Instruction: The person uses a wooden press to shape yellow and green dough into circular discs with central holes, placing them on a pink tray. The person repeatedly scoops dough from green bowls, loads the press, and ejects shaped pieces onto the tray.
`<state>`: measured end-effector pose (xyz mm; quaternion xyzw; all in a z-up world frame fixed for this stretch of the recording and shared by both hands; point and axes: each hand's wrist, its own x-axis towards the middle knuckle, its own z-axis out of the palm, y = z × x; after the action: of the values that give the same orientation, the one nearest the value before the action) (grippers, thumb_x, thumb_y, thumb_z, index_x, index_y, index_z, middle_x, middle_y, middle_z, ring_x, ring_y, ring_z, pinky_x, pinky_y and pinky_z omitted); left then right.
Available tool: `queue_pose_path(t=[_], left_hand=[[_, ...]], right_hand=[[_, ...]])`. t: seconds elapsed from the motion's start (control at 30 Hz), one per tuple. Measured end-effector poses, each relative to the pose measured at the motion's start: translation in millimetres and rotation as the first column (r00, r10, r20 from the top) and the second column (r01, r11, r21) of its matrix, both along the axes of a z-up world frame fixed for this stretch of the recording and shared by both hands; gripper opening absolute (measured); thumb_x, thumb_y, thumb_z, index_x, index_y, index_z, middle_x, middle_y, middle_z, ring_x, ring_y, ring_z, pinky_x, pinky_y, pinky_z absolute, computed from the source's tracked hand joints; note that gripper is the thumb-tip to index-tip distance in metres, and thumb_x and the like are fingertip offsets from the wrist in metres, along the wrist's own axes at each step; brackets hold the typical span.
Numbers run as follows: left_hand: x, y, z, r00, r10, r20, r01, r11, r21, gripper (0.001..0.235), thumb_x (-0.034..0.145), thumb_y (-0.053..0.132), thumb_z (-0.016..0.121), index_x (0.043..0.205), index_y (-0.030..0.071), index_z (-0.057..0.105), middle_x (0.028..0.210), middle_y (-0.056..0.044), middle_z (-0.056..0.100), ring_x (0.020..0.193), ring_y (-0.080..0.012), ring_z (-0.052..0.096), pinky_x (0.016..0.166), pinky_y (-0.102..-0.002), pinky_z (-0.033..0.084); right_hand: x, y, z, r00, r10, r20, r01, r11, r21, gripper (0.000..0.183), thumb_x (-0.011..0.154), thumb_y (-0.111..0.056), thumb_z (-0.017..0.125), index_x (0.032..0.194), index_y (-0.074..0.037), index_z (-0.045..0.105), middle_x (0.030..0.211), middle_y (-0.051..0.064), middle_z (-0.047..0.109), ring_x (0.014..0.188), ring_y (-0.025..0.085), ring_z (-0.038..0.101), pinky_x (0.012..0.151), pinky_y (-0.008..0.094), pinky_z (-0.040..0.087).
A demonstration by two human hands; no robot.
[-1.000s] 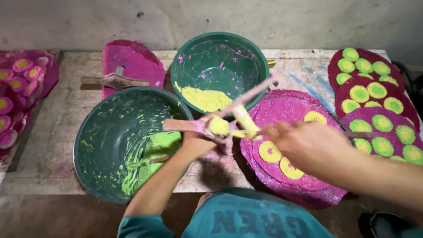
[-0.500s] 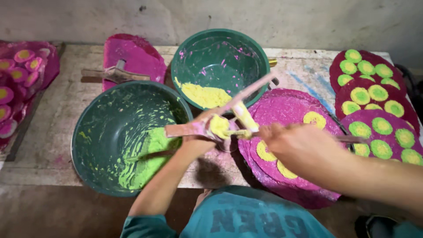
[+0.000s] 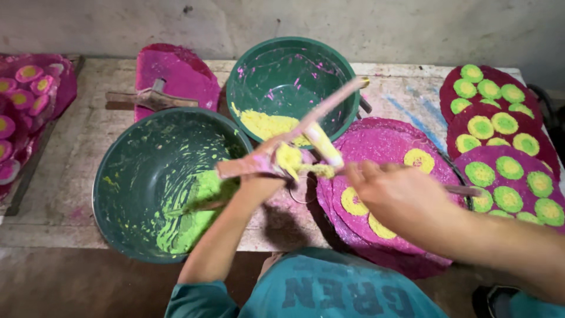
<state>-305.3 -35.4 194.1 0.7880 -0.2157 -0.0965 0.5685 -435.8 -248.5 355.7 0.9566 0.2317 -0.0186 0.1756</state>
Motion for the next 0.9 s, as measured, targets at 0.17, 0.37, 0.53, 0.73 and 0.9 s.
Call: queue_pose_path(t=[0.17,0.37,0.53,0.73,0.9], left_hand=[[28,5,-9,0.858,0.186,0.479,-0.260,0.961,0.092,0.034,0.097,0.023,0.071,0.129,0.013,0.065,0.117,-0.010,0.073,0.106,-0.0233,0.071,0.094,-0.035,0.059],[37,-2,-10,0.715,0.184,0.674,-0.320,0.944,0.081,0.064,0.086,0.024,0.075,0.142,0.001,0.053,0.133,-0.020,0.061,0.122,-0.0387,0.058,0.102,-0.044,0.048],[32,8,6,0.753,0.248,0.609,-0.329,0.944,0.023,0.068,0.092,0.029,0.072,0.151,0.003,0.049,0.151,-0.015,0.053,0.134,-0.0355,0.057,0.116,-0.045,0.045],[53,-6,-1,0.768,0.073,0.636,-0.421,0.806,0.416,0.056,0.082,0.034,0.077,0.131,0.012,0.062,0.160,-0.035,0.030,0.125,-0.0504,0.048,0.105,-0.051,0.041],[108,23,-36,0.787,0.315,0.531,-0.484,0.848,0.214,0.099,0.083,0.033,0.075,0.161,-0.011,0.032,0.145,-0.033,0.047,0.124,-0.0476,0.053,0.104,-0.055,0.041]], right_hand=[[10,-11,-25,0.971,-0.238,-0.006,0.180,0.717,0.673,0.040,0.091,-0.011,0.061,0.132,-0.008,0.062,0.106,0.014,0.073,0.084,0.032,0.074,0.061,0.043,0.059],[29,9,-160,0.985,-0.140,-0.106,0.142,0.281,0.949,0.047,0.098,-0.006,0.061,0.145,-0.006,0.057,0.125,0.024,0.069,0.113,0.037,0.071,0.088,0.037,0.059],[39,-30,-176,0.945,-0.116,-0.306,0.325,0.235,0.916,0.044,0.096,-0.012,0.064,0.139,-0.008,0.060,0.125,0.018,0.074,0.111,0.029,0.075,0.092,0.034,0.057],[83,-22,-180,0.981,-0.115,-0.155,0.179,0.243,0.953,0.043,0.098,-0.010,0.061,0.140,-0.003,0.058,0.133,0.019,0.068,0.121,0.030,0.069,0.100,0.037,0.053],[90,-5,-200,0.986,-0.017,-0.163,0.161,0.305,0.939,0.043,0.097,-0.008,0.061,0.140,-0.003,0.059,0.134,0.020,0.066,0.122,0.031,0.067,0.099,0.037,0.054]])
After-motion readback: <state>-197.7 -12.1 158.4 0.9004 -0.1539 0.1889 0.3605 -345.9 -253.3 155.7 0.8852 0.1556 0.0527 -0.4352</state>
